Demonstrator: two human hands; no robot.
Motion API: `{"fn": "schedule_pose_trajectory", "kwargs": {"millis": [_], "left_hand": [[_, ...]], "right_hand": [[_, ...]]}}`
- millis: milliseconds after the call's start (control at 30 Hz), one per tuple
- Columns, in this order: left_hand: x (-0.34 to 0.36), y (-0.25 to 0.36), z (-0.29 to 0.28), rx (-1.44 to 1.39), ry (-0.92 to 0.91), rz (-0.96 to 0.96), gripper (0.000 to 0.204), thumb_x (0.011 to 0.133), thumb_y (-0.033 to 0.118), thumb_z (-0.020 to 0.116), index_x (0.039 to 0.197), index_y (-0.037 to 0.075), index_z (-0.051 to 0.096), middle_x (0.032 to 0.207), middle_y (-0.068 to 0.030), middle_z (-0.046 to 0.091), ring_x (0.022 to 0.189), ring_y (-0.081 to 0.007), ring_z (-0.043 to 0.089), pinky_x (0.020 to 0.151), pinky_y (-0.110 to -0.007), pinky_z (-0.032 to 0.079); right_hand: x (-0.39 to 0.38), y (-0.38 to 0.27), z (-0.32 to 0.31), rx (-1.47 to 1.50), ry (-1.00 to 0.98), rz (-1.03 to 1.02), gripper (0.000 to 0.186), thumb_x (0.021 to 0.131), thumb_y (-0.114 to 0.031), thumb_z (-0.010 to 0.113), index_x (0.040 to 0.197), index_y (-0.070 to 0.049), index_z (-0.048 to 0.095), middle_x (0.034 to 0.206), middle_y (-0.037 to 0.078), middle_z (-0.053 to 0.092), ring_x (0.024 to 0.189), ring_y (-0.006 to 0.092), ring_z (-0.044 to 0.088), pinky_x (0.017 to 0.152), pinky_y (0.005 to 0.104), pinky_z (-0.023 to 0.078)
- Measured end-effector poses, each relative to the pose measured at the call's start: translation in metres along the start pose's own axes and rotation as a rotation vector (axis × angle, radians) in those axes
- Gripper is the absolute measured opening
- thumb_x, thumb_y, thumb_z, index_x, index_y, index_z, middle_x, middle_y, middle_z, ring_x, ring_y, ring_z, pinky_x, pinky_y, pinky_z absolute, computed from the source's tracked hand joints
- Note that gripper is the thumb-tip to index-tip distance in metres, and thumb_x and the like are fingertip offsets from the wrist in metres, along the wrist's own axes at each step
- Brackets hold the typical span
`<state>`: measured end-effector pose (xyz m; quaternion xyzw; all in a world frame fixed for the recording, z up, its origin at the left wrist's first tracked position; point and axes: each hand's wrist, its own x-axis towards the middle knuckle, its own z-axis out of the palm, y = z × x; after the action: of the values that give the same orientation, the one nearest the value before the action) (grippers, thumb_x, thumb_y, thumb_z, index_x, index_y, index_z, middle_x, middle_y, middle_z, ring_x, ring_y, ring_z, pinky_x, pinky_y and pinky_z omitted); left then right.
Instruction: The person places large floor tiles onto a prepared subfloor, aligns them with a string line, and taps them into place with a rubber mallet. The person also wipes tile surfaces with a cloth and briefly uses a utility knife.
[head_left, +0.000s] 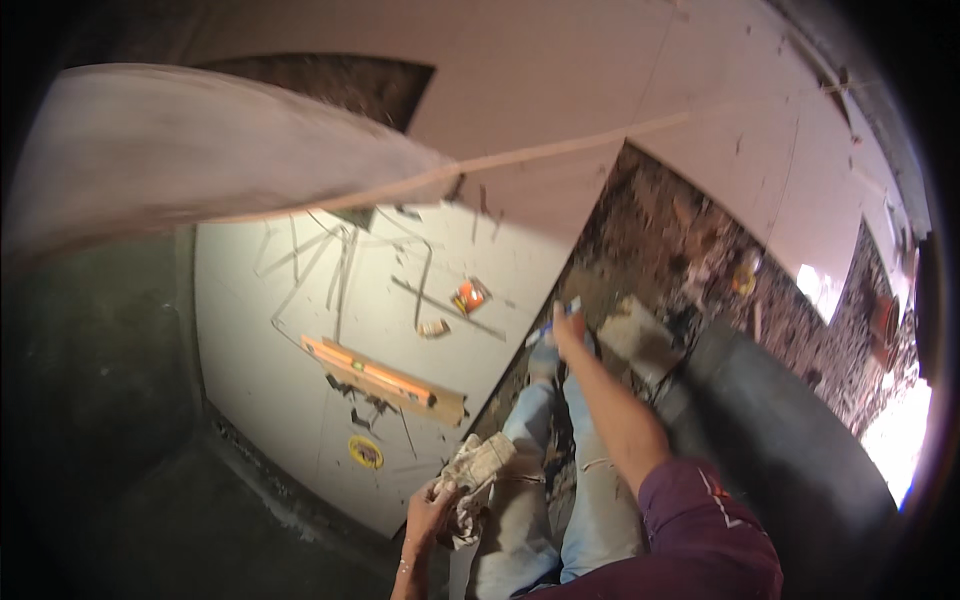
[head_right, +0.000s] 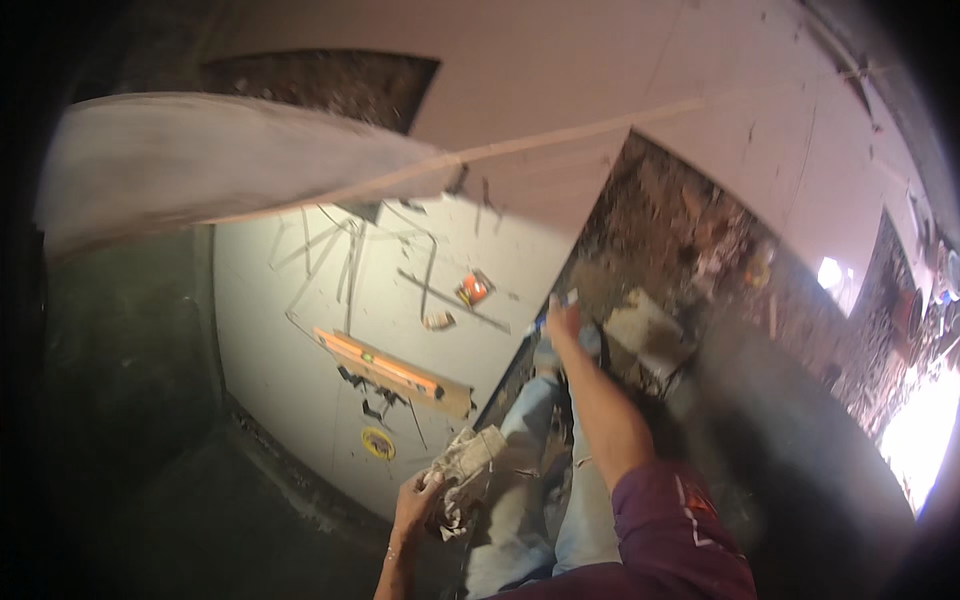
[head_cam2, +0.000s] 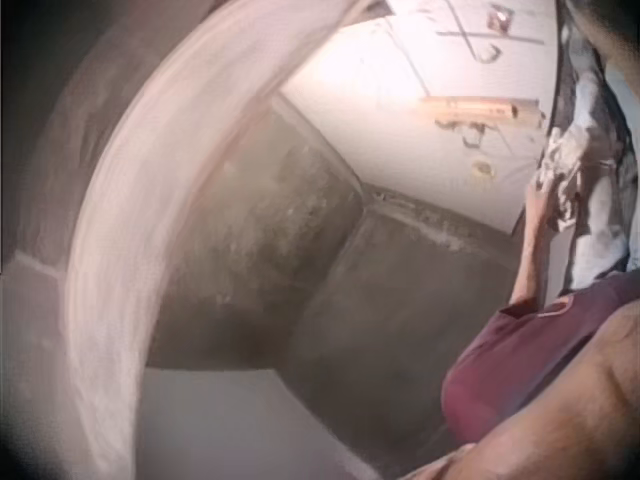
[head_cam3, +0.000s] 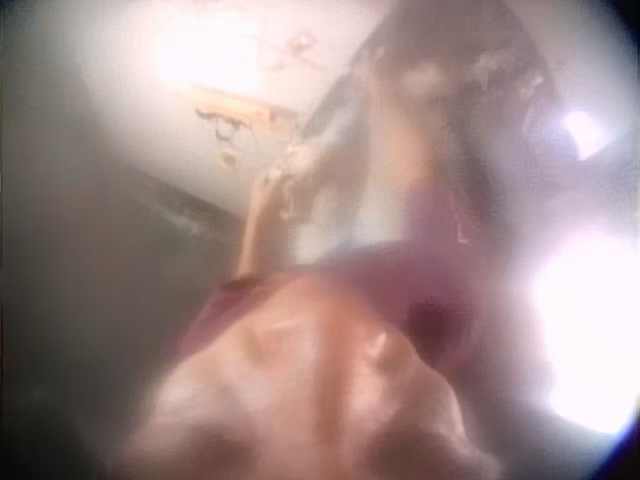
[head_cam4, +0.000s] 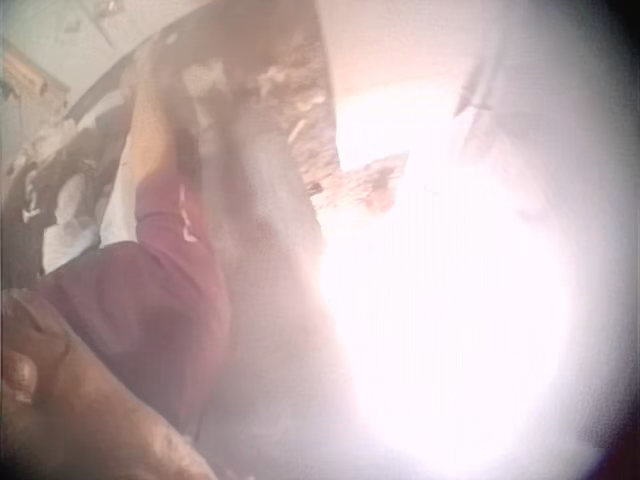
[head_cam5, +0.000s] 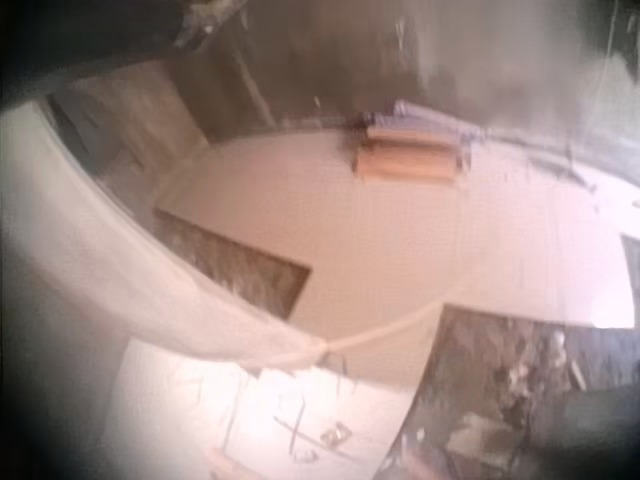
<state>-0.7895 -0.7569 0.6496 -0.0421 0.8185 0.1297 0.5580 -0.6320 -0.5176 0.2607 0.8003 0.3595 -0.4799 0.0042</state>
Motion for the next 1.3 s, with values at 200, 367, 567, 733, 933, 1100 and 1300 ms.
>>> {"fn": "schedule_pose_trajectory", "kwargs": {"millis": [200, 367, 567, 733, 933, 1100, 1300], "left_hand": [[0.054, -0.009, 0.019, -0.169, 0.056, -0.1, 0.026, 0.096, 0.018, 0.065, 0.111, -0.003, 0.062, 0.089, -0.0023, 0.065, 0.072, -0.0076, 0.057, 0.064, -0.023, 0.046], [0.076, 0.001, 0.037, -0.125, 0.188, 0.074, 0.025, 0.099, 0.026, 0.063, 0.1, 0.001, 0.061, 0.075, 0.0024, 0.058, 0.059, -0.0046, 0.045, 0.051, -0.024, 0.036], [0.031, 0.081, 0.048, 0.045, 0.211, 0.347, 0.032, 0.101, 0.027, 0.058, 0.112, -0.003, 0.057, 0.086, -0.0057, 0.064, 0.078, -0.0127, 0.059, 0.069, -0.03, 0.049], [-0.059, 0.192, 0.078, 0.105, -0.004, 0.671, 0.05, 0.098, 0.028, 0.057, 0.139, 0.001, 0.048, 0.116, -0.0265, 0.065, 0.108, -0.0381, 0.065, 0.092, -0.043, 0.05], [-0.158, 0.313, 0.133, 0.489, -0.116, 1.069, 0.06, 0.094, 0.03, 0.064, 0.146, 0.009, 0.043, 0.118, -0.0276, 0.065, 0.109, -0.0446, 0.064, 0.088, -0.05, 0.052], [-0.215, 0.388, 0.192, 0.533, -0.249, 1.295, 0.068, 0.093, 0.026, 0.068, 0.151, 0.008, 0.038, 0.12, -0.0272, 0.066, 0.11, -0.0389, 0.067, 0.09, -0.043, 0.054], [-0.285, 0.479, 0.319, 0.823, -0.584, 1.426, 0.035, 0.096, 0.023, 0.067, 0.123, 0.001, 0.061, 0.102, -0.0204, 0.07, 0.097, -0.0306, 0.07, 0.082, -0.039, 0.053]], "right_hand": [[0.091, -0.029, 0.059, 0.049, -0.224, -0.058, 0.045, 0.097, -0.041, 0.061, 0.122, -0.003, 0.058, 0.093, 0.016, 0.068, 0.079, 0.0269, 0.073, 0.062, 0.0368, 0.06], [0.087, -0.068, 0.059, -0.048, -0.184, -0.172, 0.045, 0.098, -0.046, 0.056, 0.12, -0.006, 0.059, 0.081, 0.011, 0.066, 0.066, 0.0215, 0.067, 0.061, 0.0383, 0.056], [-0.088, -0.086, -0.055, 0.368, -0.657, -0.281, 0.032, 0.102, -0.036, 0.055, 0.119, -0.009, 0.059, 0.076, 0.003, 0.059, 0.07, 0.0136, 0.06, 0.06, 0.034, 0.05], [-0.248, -0.148, -0.19, 0.751, -0.605, -0.175, 0.025, 0.104, -0.029, 0.054, 0.115, -0.008, 0.059, 0.101, 0.002, 0.061, 0.093, 0.0161, 0.062, 0.086, 0.0338, 0.051], [-0.282, -0.23, -0.374, 1.357, -0.368, -0.052, 0.021, 0.105, -0.029, 0.053, 0.114, -0.01, 0.056, 0.104, 0.005, 0.063, 0.093, 0.0178, 0.061, 0.081, 0.0342, 0.049], [-0.263, -0.253, -0.541, 1.598, -0.151, -0.448, 0.029, 0.105, -0.032, 0.051, 0.119, -0.006, 0.052, 0.109, 0.017, 0.067, 0.103, 0.0269, 0.067, 0.085, 0.0391, 0.056], [-0.224, -0.267, -0.657, 1.459, -0.168, -0.42, 0.036, 0.106, -0.032, 0.051, 0.123, -0.001, 0.053, 0.114, 0.017, 0.069, 0.099, 0.0247, 0.068, 0.085, 0.0354, 0.053]]}}
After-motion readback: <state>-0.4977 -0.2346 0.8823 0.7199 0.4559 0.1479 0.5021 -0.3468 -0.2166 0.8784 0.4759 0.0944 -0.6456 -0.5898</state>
